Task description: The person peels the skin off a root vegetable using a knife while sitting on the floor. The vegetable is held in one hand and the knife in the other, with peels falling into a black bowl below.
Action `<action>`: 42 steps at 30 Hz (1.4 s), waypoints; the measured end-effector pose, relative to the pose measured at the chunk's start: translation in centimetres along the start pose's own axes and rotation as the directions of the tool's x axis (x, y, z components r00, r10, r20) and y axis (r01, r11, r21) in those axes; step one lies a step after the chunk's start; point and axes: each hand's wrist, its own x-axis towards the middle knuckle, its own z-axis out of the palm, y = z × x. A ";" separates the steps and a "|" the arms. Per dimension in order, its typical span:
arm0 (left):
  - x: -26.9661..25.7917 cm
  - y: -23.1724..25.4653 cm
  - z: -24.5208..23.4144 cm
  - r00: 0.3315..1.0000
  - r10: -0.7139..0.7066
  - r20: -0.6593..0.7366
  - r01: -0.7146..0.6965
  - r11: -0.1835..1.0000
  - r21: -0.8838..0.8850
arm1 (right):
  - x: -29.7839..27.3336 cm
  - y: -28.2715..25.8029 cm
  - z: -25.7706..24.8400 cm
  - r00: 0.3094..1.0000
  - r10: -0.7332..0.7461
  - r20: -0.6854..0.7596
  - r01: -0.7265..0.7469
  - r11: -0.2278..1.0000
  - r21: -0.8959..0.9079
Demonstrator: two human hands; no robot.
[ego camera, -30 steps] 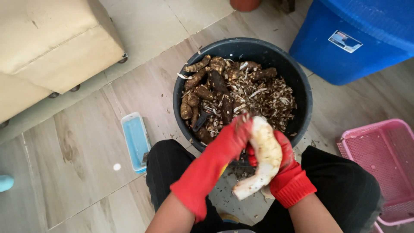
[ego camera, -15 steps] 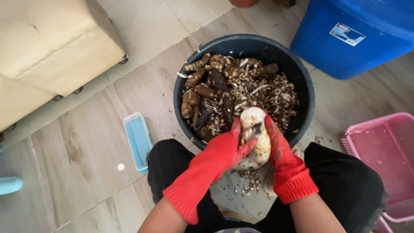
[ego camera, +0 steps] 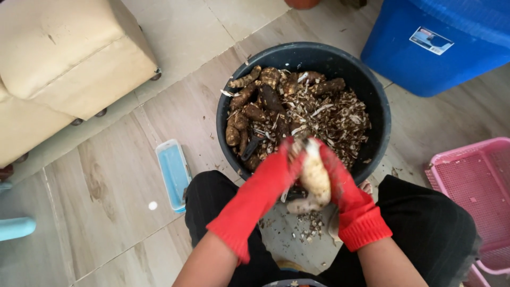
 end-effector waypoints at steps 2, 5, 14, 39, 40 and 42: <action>5.6 -5.6 2.1 0.997 0.035 -0.068 -0.044 0.989 -0.139 | -0.9 -0.1 0.0 0.999 0.007 0.033 -0.008 1.000 0.028; 2.9 -4.4 1.7 0.995 0.086 -0.053 -0.094 0.981 -0.168 | 1.6 -0.1 -0.7 0.997 -0.009 0.078 0.001 0.995 0.099; 2.9 -7.6 4.0 0.982 0.186 0.010 -0.186 0.981 -0.057 | 9.5 4.6 -4.8 0.980 -0.109 0.165 0.068 0.969 0.237; 7.9 -10.5 5.1 0.971 0.136 -0.197 -0.189 0.940 -0.282 | 13.8 6.5 -6.7 0.923 -0.069 0.377 -0.221 0.710 0.669; 5.3 -9.0 4.1 0.970 0.133 -0.204 -0.188 0.941 -0.281 | 13.4 6.0 -6.7 0.920 -0.069 0.385 -0.226 0.711 0.666; 0.0 -5.6 2.3 0.969 0.189 -0.158 -0.206 0.974 -0.098 | 12.6 5.1 -6.8 0.933 -0.147 0.329 -0.155 0.662 0.734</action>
